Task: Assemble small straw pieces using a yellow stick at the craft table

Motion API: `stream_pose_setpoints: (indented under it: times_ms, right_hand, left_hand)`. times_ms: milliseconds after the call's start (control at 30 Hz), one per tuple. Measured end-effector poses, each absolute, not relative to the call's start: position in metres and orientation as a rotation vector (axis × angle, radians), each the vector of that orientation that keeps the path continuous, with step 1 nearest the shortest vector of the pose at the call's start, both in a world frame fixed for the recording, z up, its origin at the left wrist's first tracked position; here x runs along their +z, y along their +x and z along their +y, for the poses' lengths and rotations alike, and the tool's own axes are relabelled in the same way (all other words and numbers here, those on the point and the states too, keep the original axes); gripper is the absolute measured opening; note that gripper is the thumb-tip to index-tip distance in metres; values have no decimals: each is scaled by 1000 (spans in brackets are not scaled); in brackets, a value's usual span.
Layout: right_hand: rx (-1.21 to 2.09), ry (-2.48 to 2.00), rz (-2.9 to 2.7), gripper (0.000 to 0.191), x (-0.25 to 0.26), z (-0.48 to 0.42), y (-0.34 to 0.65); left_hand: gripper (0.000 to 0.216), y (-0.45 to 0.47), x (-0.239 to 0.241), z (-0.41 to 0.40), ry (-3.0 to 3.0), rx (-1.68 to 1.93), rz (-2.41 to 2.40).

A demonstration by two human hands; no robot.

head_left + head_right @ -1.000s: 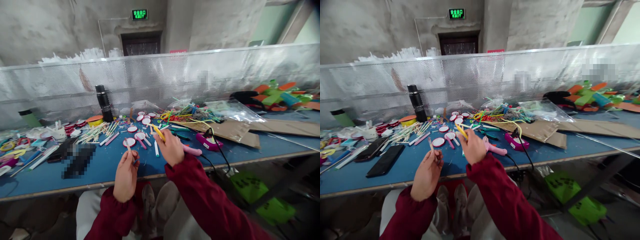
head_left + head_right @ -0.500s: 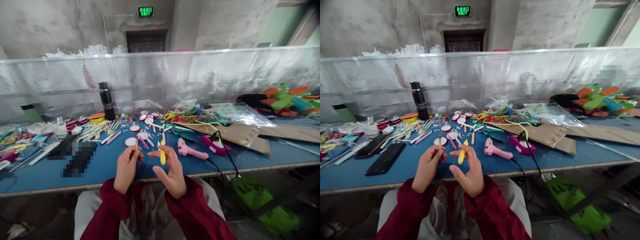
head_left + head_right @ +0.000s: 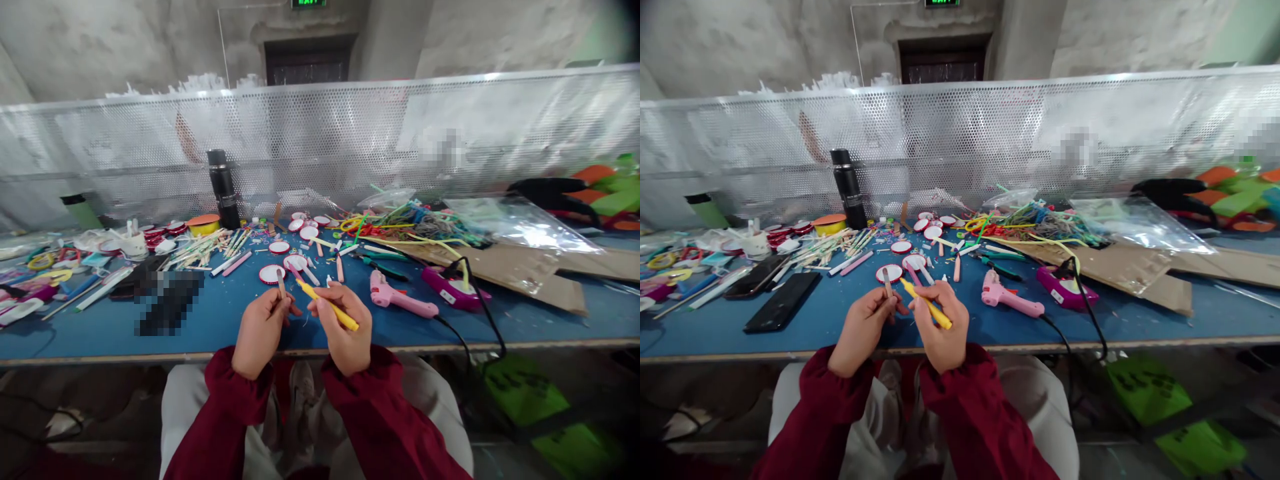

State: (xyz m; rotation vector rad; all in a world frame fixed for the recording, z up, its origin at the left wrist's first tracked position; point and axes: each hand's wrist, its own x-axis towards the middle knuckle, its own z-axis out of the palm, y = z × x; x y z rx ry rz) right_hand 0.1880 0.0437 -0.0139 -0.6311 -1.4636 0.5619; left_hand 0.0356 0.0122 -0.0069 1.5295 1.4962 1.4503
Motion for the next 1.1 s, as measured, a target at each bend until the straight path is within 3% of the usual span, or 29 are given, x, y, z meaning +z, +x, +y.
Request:
stream_pose_setpoints:
  times_ms: [200, 1100]
  right_hand:
    - [359, -625, -1599, 8, -12, 40, 184]
    - [309, -638, -1713, 11, -12, 43, 183]
  left_hand:
    - [27, 36, -4, 10, 1606, 1381, 1580]
    - [29, 34, -9, 11, 1657, 1373, 1606]
